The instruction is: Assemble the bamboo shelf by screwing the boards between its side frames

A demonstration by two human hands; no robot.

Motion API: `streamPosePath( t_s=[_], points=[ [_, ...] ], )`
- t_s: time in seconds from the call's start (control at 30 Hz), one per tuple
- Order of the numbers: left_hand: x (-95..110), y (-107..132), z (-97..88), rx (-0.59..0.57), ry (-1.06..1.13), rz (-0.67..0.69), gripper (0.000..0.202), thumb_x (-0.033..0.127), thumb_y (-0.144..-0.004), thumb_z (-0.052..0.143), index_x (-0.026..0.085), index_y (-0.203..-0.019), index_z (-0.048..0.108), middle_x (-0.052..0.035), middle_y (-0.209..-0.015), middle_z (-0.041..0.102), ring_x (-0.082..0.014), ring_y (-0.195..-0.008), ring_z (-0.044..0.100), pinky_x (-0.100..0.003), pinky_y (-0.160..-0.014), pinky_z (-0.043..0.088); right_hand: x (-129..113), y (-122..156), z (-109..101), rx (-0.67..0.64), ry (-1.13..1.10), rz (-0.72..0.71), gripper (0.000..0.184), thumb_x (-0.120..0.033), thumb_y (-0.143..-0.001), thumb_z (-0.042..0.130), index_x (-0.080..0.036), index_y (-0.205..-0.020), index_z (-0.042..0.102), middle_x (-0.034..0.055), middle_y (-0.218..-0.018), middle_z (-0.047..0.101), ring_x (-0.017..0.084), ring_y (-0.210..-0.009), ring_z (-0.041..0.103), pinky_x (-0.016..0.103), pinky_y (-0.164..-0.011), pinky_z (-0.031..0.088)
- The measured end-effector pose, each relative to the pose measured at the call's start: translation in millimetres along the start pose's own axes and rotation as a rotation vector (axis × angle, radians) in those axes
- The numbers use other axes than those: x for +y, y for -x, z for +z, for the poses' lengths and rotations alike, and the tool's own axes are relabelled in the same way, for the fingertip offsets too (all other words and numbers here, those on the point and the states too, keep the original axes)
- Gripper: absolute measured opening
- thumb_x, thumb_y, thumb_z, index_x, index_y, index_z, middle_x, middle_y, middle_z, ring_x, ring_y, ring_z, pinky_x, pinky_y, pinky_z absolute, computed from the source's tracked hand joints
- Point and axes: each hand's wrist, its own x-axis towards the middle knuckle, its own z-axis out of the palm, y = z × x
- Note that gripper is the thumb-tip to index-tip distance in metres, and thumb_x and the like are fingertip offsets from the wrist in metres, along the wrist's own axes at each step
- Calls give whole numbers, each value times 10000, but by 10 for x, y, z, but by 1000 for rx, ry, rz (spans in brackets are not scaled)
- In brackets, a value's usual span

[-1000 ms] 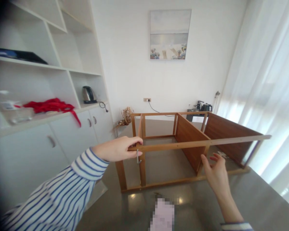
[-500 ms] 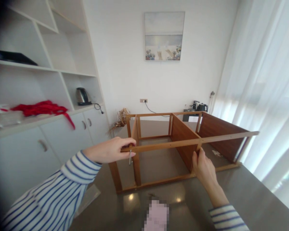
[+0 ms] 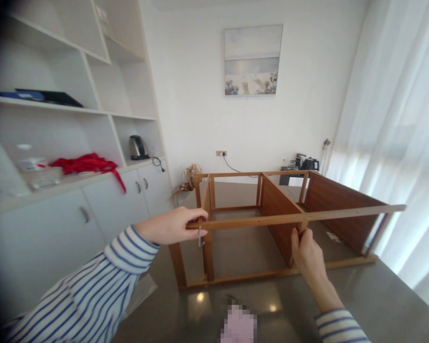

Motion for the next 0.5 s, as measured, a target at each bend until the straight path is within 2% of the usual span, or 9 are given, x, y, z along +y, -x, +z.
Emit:
streamPosePath(
  t_s=[0.2, 0.5],
  points=[
    [-27, 89, -23, -9, -25, -54, 393, 529, -835, 488, 203, -1034, 581, 26, -618, 516, -130, -550, 459, -231, -532, 301, -41, 29, 105, 11, -63, 19, 286, -488, -895, 363, -213, -824, 399, 59, -619, 559, 221, -544, 554, 298, -507, 330],
    [39, 91, 14, -6, -61, -90, 376, 528, -846, 477, 218, -1043, 557, 18, -678, 551, -133, -583, 474, -228, -539, 301, -71, 67, 238, 39, -98, 144, 366, -517, -907, 317, -169, -914, 432, 43, -567, 527, 228, -494, 533, 294, -479, 308]
  ],
)
